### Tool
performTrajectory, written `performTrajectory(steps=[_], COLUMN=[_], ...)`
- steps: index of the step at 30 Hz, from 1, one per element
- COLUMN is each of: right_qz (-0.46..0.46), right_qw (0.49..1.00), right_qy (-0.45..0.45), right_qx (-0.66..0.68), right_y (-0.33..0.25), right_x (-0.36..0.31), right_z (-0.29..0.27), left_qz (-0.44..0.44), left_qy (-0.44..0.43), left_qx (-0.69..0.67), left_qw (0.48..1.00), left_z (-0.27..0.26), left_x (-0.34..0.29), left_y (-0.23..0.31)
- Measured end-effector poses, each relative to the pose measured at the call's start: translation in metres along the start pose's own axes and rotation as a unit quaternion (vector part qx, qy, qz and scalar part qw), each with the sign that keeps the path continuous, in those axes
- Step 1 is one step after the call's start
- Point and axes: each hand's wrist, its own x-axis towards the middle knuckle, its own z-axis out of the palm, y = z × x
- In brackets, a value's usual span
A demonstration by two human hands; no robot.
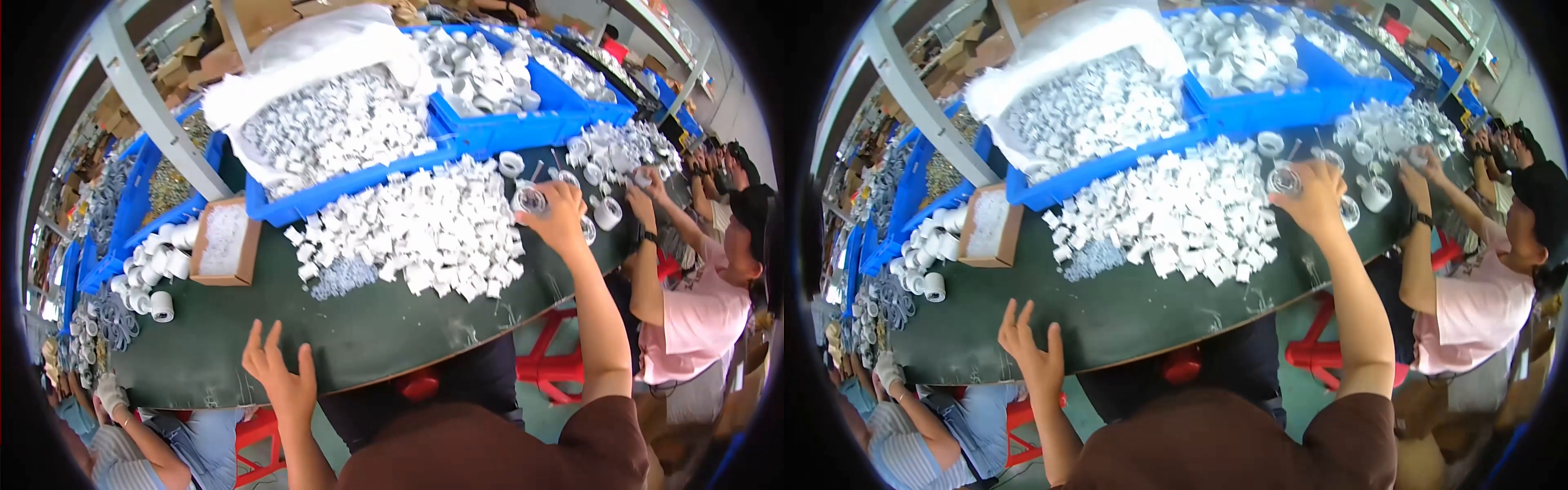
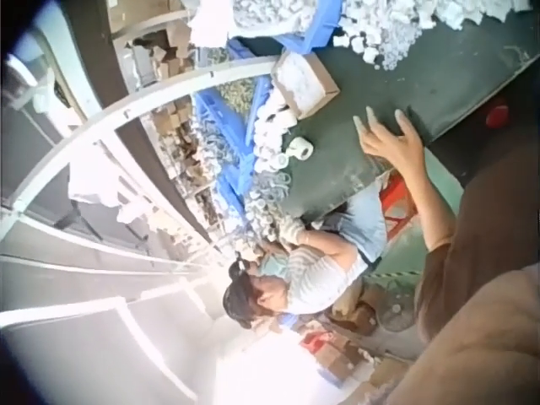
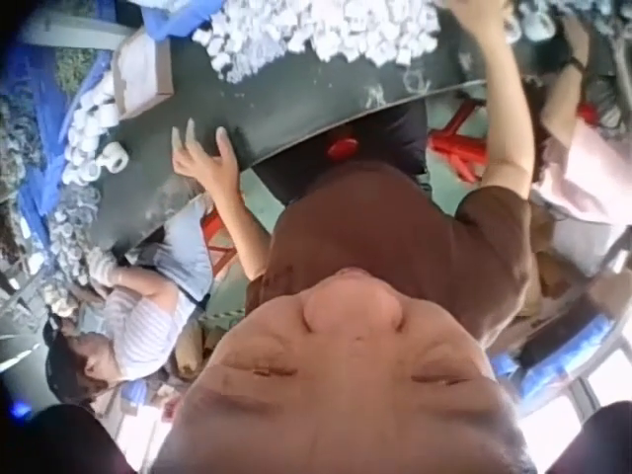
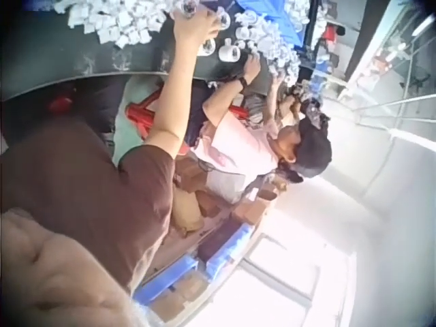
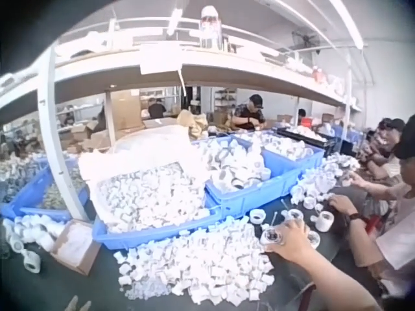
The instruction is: The person picks up a white plastic housing and a small wire connector, then threads the wire through the housing and presses the connector into place. They then pick up a white zip tie, thread it through the housing, and pull it tight before setting the unit down.
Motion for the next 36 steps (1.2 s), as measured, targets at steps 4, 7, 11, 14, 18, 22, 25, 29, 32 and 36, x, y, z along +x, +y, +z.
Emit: performTrajectory(steps=[4,7,11,14,18,22,25,29,32,36], right_qz=[-0.050,-0.098,-0.043,-0.207,-0.195,-0.135,0.075,0.066,0.088,0.094], right_qw=[0.991,0.979,0.884,0.847,0.804,0.737,0.589,0.610,0.583,0.611], right_qy=[0.126,0.163,-0.119,-0.130,-0.198,-0.309,-0.387,-0.392,-0.386,-0.351], right_qx=[-0.023,0.070,0.451,0.472,0.526,0.586,0.705,0.685,0.709,0.704], right_y=[-0.042,-0.077,-0.155,-0.200,-0.236,-0.231,-0.227,-0.236,-0.243,-0.252], right_x=[-0.001,-0.010,-0.066,-0.104,-0.139,-0.141,-0.129,-0.102,-0.097,-0.109], right_z=[-0.035,-0.046,-0.047,-0.028,-0.018,-0.008,-0.005,-0.023,-0.022,-0.011], left_qz=[0.018,0.041,0.081,0.090,0.003,0.001,0.027,0.037,0.011,-0.023], left_qy=[-0.015,-0.036,-0.110,-0.130,-0.084,-0.061,-0.065,-0.048,-0.036,-0.028], left_qx=[-0.042,-0.085,-0.224,-0.324,-0.366,-0.285,-0.236,-0.238,-0.228,-0.246], left_qw=[0.999,0.995,0.965,0.933,0.927,0.957,0.969,0.969,0.973,0.969], left_z=[-0.004,-0.004,0.000,0.010,0.018,0.016,0.019,0.014,0.019,0.029], left_x=[-0.001,0.000,0.001,0.000,-0.013,-0.024,-0.021,-0.010,-0.004,-0.003], left_y=[0.012,0.023,0.045,0.064,0.070,0.052,0.056,0.066,0.063,0.060])
